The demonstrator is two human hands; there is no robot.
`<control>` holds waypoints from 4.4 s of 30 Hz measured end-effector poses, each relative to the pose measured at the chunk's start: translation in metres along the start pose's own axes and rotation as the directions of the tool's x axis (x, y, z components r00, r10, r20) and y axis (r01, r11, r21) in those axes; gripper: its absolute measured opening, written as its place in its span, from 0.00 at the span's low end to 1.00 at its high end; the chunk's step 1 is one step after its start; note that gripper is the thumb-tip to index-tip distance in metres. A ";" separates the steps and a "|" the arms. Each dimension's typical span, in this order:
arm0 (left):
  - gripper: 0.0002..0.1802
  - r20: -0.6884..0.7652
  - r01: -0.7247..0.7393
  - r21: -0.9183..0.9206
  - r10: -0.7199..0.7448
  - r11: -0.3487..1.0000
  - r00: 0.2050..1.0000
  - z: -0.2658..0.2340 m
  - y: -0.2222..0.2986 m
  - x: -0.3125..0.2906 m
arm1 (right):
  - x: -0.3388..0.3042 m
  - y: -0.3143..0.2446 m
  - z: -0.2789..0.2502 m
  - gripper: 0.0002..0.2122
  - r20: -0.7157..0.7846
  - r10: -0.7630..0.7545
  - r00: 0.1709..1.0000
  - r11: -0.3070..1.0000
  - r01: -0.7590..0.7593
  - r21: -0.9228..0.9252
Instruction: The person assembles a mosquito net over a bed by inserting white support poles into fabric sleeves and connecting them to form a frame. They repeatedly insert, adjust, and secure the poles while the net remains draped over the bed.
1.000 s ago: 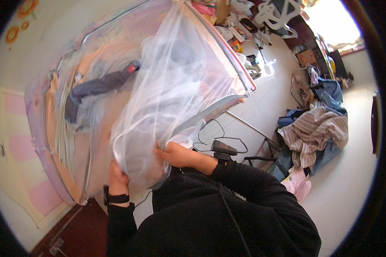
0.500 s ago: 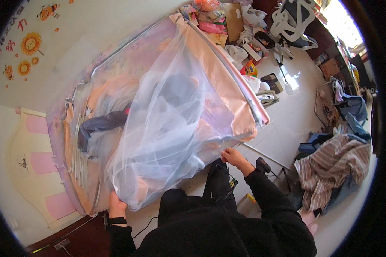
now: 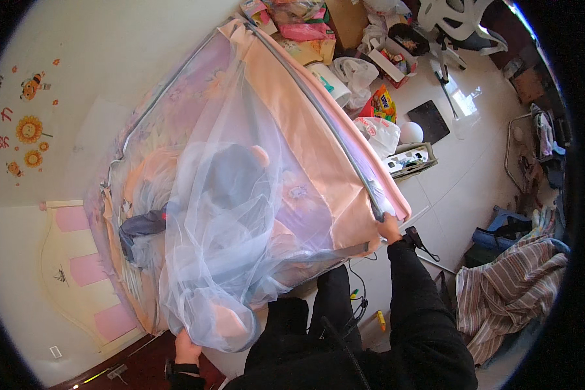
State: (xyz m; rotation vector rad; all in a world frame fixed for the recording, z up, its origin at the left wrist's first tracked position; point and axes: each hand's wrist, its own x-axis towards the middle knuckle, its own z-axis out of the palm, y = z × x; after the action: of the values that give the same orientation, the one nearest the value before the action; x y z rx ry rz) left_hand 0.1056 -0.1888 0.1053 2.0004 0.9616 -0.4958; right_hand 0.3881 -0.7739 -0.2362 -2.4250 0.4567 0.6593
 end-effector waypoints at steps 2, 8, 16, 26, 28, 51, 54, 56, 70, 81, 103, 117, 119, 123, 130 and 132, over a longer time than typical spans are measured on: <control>0.18 0.024 0.197 -0.552 -0.221 0.810 0.975 0.007 0.004 -0.002 | 0.006 -0.011 0.007 0.22 -0.102 0.097 0.990 0.995 -0.094 0.040; 0.17 0.009 0.125 -0.500 -0.140 0.857 0.990 0.020 0.015 -0.012 | -0.029 -0.062 -0.006 0.21 -0.210 0.007 0.978 0.993 0.018 0.113; 0.18 0.104 0.229 -0.730 -0.227 0.644 0.968 0.023 0.022 0.003 | -0.122 -0.056 -0.083 0.22 -0.327 0.050 0.944 0.998 -0.058 -0.015; 0.21 0.006 0.180 -0.751 -0.267 0.635 0.964 0.011 -0.008 0.003 | -0.176 -0.064 -0.098 0.23 -0.320 0.120 0.940 0.988 -0.082 0.131; 0.20 0.057 0.170 -0.855 -0.236 0.491 0.970 0.008 -0.015 0.007 | -0.163 -0.071 -0.108 0.24 -0.326 0.120 0.938 0.992 -0.103 0.068; 0.34 0.132 -0.513 0.558 0.541 0.652 0.831 0.192 0.070 0.196 | -0.113 -0.026 -0.085 0.26 -0.314 0.098 0.944 0.961 -0.007 0.277; 0.30 0.416 -0.708 0.632 0.633 0.315 0.653 0.260 0.120 0.239 | -0.108 -0.013 -0.074 0.24 -0.274 0.114 0.955 0.956 -0.030 0.292; 0.27 0.598 -0.773 0.632 0.599 0.056 0.532 0.287 0.132 0.270 | -0.106 -0.007 -0.071 0.22 -0.259 0.145 0.955 0.922 -0.036 0.385; 0.33 0.003 0.011 0.965 -0.052 0.263 0.999 0.099 0.026 0.340 | -0.089 -0.002 -0.056 0.20 -0.181 0.109 0.978 0.952 -0.051 0.301; 0.76 -0.055 0.101 0.790 -0.094 0.605 0.994 0.277 0.081 0.306 | -0.083 -0.033 -0.080 0.12 -0.029 0.169 0.985 0.795 -0.119 0.595; 0.44 0.056 -0.556 0.525 0.626 0.644 0.777 0.221 0.071 0.202 | -0.052 -0.033 -0.100 0.09 0.082 -0.074 0.994 0.975 0.055 0.215; 0.23 0.513 -0.618 0.575 0.352 0.537 0.783 0.285 0.035 0.050 | -0.096 0.038 -0.001 0.11 -0.073 0.139 0.988 0.923 -0.102 0.371; 0.21 0.532 -0.436 0.395 0.186 0.809 0.826 0.297 0.018 0.051 | -0.094 0.077 -0.009 0.13 -0.208 0.119 0.971 0.931 -0.037 0.362; 0.19 0.537 -0.088 0.000 0.074 0.996 0.841 0.336 -0.011 0.061 | -0.058 0.144 -0.024 0.18 -0.025 0.162 0.986 0.922 -0.142 0.360; 0.33 0.544 0.675 -0.715 -0.462 0.181 0.700 0.467 -0.009 0.107 | 0.043 0.134 0.001 0.13 0.438 0.399 0.805 0.192 -0.541 0.819; 0.33 0.506 0.495 -0.857 -0.429 -0.147 0.748 0.516 0.006 0.138 | 0.058 0.134 0.005 0.13 0.409 0.474 0.780 0.222 -0.556 0.801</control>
State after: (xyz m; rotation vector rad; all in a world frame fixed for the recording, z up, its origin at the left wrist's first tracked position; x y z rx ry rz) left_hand 0.1997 -0.5539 -0.2732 0.2161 1.4326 -0.0885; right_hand 0.3730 -0.8843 -0.3307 -1.1212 1.2650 0.5324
